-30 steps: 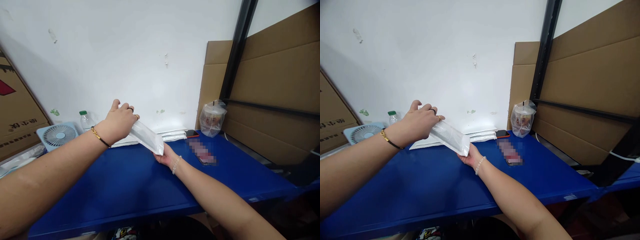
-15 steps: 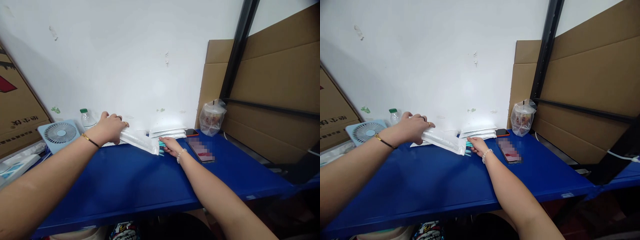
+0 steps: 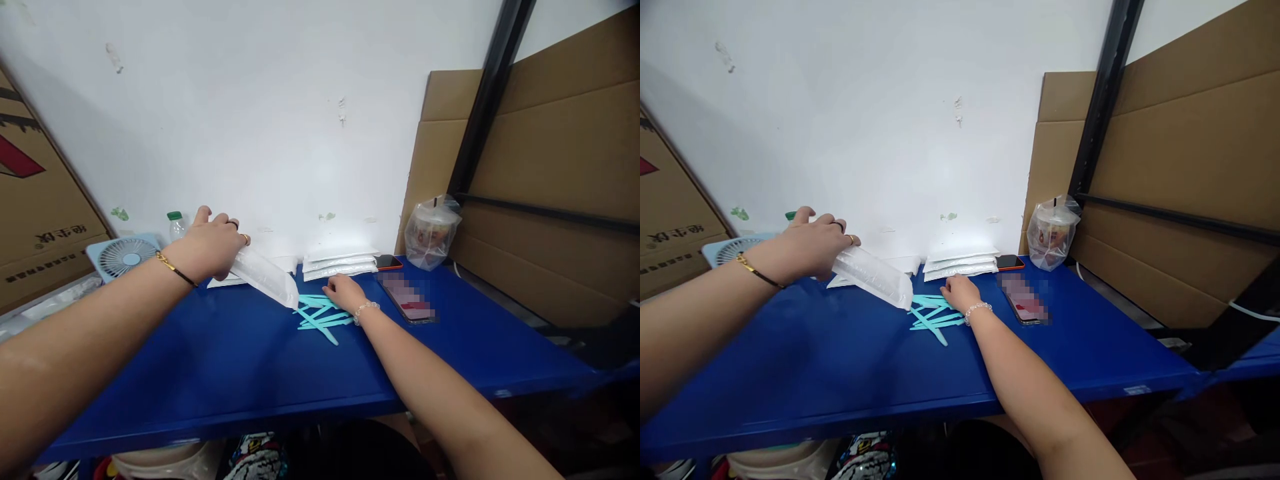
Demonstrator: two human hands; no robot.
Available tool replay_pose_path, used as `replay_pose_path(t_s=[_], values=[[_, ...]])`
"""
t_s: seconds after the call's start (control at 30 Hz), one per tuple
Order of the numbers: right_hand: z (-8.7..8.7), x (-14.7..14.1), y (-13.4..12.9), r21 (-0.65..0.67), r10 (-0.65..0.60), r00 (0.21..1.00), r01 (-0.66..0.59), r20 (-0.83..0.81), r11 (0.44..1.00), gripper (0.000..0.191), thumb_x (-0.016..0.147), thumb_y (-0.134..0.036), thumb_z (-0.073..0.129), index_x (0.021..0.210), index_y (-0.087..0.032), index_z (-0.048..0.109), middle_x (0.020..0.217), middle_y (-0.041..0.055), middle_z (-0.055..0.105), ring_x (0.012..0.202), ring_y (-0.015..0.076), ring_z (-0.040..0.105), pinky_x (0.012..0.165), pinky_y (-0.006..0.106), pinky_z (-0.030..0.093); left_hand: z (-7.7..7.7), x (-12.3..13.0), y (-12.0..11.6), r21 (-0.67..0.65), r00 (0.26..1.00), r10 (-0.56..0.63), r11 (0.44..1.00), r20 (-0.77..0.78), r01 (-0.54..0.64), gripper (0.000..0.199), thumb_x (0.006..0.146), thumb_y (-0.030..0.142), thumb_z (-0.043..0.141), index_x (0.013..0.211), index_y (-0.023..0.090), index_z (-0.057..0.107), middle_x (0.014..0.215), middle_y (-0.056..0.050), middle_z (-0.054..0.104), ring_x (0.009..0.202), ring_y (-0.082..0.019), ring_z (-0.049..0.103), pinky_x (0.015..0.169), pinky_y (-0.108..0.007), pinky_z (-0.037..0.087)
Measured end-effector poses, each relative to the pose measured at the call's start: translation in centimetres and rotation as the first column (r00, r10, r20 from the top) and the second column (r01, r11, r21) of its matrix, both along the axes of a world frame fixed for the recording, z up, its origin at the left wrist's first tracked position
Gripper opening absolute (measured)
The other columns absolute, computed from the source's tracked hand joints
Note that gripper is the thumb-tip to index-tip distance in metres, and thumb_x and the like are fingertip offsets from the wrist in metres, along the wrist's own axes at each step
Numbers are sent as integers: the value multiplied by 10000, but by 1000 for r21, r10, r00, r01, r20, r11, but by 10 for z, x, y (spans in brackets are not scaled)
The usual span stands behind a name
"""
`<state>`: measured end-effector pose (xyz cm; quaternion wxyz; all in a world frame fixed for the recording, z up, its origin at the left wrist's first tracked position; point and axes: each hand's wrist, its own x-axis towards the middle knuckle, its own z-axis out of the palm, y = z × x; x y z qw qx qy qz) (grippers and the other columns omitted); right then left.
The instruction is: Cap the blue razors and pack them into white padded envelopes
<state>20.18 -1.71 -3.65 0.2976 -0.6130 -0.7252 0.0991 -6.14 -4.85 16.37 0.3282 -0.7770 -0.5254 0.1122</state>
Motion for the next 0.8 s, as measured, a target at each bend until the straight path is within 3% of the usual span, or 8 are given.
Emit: replay_pose_path(t_s=[0.13, 0.27, 0.4, 0.5, 0.6, 0.67, 0.77, 0.8], values=[[1, 4, 0, -26, 12, 999, -11, 37, 1000, 261, 840, -369, 532, 684, -172, 599, 839, 78, 595, 727, 171, 533, 586, 262, 340, 11, -8, -1, 4, 998, 7, 1000, 70, -8, 475, 530, 332, 731, 997, 280, 662, 979, -80, 611, 1086, -349, 435, 977, -559, 115], [4, 6, 1, 19, 36, 999, -36, -10, 999, 257, 841, -357, 538, 675, -176, 613, 784, 69, 579, 733, 177, 514, 617, 269, 342, 20, -20, -3, 5, 998, 31, 1000, 58, -31, 564, 523, 282, 761, 1073, 255, 639, 975, -77, 603, 1049, -323, 432, 968, -590, 110], [8, 2, -3, 171, 224, 972, -210, -69, 963, 186, 852, -304, 524, 776, -194, 654, 776, 45, 576, 812, 186, 499, 706, 283, 359, 24, -42, 1, -38, 994, 81, 996, 71, -79, 630, 486, 257, 804, 1092, 259, 631, 971, -61, 609, 1004, -299, 435, 947, -621, 131], [9, -7, -7, 207, 364, 929, -343, -71, 916, 136, 821, -292, 568, 771, -208, 663, 811, 41, 588, 834, 192, 494, 724, 299, 362, 19, -71, 9, -79, 985, 152, 986, 81, -145, 659, 474, 273, 814, 1104, 307, 623, 973, -40, 618, 1003, -302, 447, 935, -616, 170], [15, -13, -10, 191, 425, 904, -410, -41, 892, 96, 755, -289, 649, 703, -208, 660, 820, 44, 590, 830, 199, 498, 742, 320, 366, 1, -102, 16, -145, 976, 203, 971, 75, -191, 706, 462, 276, 799, 1140, 318, 608, 969, -38, 633, 970, -303, 489, 898, -538, 276], [25, -11, -14, 211, 430, 900, -408, -69, 888, 64, 748, -257, 652, 708, -209, 663, 814, 45, 594, 827, 202, 509, 764, 337, 375, -19, -119, 17, -215, 962, 256, 949, 95, -231, 742, 442, 274, 778, 1160, 329, 596, 955, -34, 647, 950, -315, 520, 841, -495, 330], [48, 3, -30, 390, 420, 871, -304, -257, 869, 83, 783, -219, 611, 841, -227, 670, 868, 49, 613, 887, 220, 527, 833, 377, 386, -57, -140, 13, -323, 935, 323, 909, 149, -262, 708, 461, 306, 729, 1156, 342, 600, 927, -25, 668, 939, -327, 556, 797, -461, 364], [56, 11, -38, 474, 428, 830, -233, -358, 849, 121, 801, -224, 598, 902, -238, 663, 914, 50, 617, 926, 226, 529, 869, 391, 384, -70, -145, 11, -344, 939, 278, 918, 200, -198, 688, 492, 352, 711, 1169, 326, 596, 940, -23, 671, 947, -340, 563, 797, -458, 373]])
